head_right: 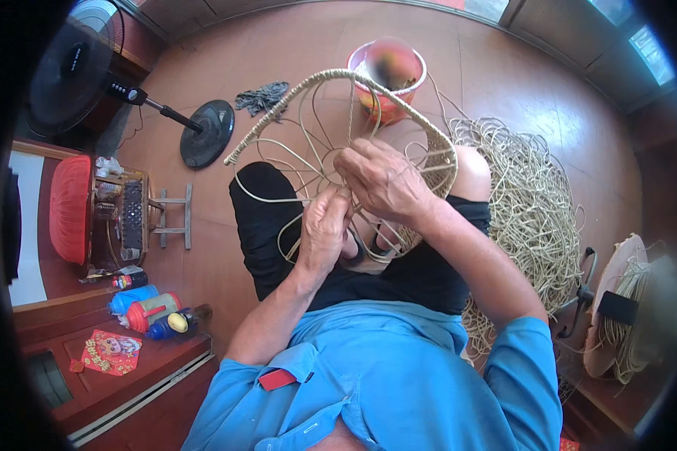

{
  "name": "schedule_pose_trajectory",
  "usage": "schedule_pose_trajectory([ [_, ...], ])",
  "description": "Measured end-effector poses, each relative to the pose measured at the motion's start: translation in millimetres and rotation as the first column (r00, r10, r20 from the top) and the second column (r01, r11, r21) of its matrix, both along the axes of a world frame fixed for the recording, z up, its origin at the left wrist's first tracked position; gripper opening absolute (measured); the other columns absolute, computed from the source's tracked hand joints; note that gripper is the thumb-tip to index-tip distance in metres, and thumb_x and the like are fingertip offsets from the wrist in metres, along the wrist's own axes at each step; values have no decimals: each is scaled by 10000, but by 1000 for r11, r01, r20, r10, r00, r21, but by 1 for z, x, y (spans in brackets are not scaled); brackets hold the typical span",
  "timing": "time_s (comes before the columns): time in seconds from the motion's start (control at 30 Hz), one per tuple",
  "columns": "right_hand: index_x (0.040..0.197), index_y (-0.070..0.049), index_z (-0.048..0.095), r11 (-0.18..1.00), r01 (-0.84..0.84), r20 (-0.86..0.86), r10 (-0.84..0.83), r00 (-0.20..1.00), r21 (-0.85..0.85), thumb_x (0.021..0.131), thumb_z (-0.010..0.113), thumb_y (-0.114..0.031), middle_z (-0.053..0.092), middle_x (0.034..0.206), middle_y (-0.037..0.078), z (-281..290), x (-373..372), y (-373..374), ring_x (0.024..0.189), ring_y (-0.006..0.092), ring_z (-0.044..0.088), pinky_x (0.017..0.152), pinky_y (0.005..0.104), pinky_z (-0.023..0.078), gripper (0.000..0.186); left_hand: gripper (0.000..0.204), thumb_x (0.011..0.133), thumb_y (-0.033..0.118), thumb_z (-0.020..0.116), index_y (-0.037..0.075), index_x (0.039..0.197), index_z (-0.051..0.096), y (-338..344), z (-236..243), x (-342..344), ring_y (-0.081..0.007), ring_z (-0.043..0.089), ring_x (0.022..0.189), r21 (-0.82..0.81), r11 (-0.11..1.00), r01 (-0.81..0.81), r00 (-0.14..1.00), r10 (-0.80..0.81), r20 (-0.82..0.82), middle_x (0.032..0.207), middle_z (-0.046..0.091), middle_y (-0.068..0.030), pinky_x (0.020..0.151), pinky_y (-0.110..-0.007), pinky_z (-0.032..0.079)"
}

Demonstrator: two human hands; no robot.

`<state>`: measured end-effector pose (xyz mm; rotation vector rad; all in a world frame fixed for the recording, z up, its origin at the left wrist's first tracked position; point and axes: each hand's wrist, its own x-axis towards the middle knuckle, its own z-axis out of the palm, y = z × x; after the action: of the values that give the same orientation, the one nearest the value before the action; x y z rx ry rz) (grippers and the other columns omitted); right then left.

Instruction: Constructing a straw basket or hat using traditional hand-weaving techniques.

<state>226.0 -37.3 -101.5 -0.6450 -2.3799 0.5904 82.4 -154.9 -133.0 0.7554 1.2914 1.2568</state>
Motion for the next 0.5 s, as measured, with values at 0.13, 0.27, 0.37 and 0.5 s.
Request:
schedule_pose_trajectory([
  [0.13,1106,-46,673,999,8,4,-8,1000,32,1014,674,-124,614,984,151,-1,-5,6,956,381,662,867,489,547,121,411,1162,372,589,78,876,619,3,2,-5,-25,411,535,141,989,33,974,0,-226,706,503,59,477,-230,326],
  [0.27,1155,-58,661,1000,11,66,-11,998,3,1013,665,-104,617,1038,142,-4,-2,10,995,369,661,880,482,555,149,408,1163,351,593,59,879,626,-24,17,-29,-48,447,565,-28,987,160,970,-163,-180,702,544,27,511,-257,361],
  [0.37,1201,-82,656,997,23,113,-31,993,70,1014,659,-96,624,1113,125,-8,2,6,1048,350,665,908,473,568,188,421,1165,353,597,60,868,655,-55,27,-58,-28,447,550,-69,975,210,962,-218,-161,693,579,39,502,-236,343],
  [0.5,1223,-105,660,994,26,88,-35,996,104,1011,660,-91,622,1186,122,-10,3,3,1115,344,672,942,468,581,213,386,1130,385,685,79,894,693,-77,32,-113,-2,414,536,-243,966,94,942,-166,-293,671,491,89,460,-212,368],
])
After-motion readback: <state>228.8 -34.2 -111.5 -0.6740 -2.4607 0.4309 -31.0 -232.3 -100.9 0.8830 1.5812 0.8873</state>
